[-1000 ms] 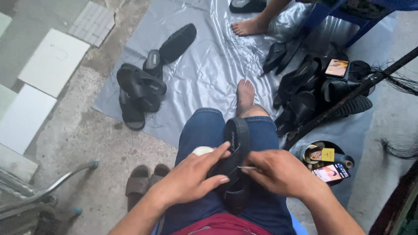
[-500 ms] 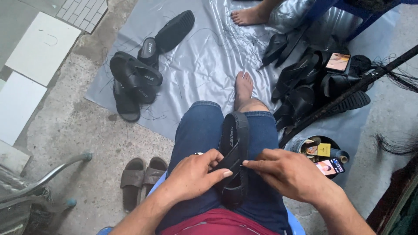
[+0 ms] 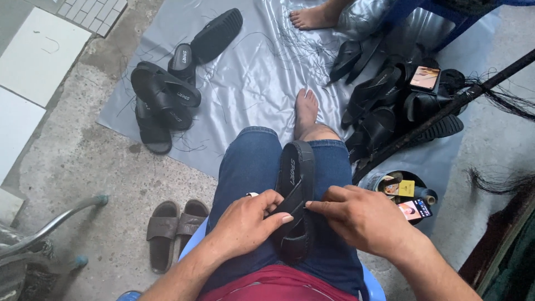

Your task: Hand-sewing a strap onto a black sandal using an awl and thread

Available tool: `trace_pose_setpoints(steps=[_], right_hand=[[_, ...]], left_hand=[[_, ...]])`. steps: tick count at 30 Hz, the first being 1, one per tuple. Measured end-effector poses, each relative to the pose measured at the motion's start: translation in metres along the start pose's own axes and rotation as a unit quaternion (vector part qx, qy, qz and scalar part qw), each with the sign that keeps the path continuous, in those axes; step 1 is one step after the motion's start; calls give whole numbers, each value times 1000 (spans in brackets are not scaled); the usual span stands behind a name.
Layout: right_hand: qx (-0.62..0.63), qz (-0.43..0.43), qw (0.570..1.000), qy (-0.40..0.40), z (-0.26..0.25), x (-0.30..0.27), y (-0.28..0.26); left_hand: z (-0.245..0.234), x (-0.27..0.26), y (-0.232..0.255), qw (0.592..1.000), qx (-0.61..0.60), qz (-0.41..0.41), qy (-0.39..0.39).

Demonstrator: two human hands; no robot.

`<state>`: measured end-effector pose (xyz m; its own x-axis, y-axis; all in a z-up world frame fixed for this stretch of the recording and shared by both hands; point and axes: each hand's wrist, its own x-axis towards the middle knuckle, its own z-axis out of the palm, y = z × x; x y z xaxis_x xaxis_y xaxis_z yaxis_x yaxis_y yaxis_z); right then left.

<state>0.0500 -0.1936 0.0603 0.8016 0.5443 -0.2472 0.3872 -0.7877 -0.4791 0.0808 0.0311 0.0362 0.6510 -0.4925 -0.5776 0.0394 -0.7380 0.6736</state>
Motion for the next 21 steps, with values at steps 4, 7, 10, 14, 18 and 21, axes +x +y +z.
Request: trace_pose_setpoints(steps=[4,7,10,14,18,21], right_hand=[[-156,29,985,-61,1,4,-14],[-199,29,974,-108,-1,9,-21],[-214,22,970,-113,3,8,-18],[-174,21,983,-48,8,5,-15],[-170,27,985,6,24,4,-16],[-170,75,982,32,32,6,-22]], left_hand=[[9,0,2,1000,-13,22,16],[11,2,4,998,-6,68,13],[8,3,7,996,-23,82,-17],[5,3,6,993,-50,94,-41],[8,3,6,992,-45,106,-42],[10,3,2,987,-41,150,-30]])
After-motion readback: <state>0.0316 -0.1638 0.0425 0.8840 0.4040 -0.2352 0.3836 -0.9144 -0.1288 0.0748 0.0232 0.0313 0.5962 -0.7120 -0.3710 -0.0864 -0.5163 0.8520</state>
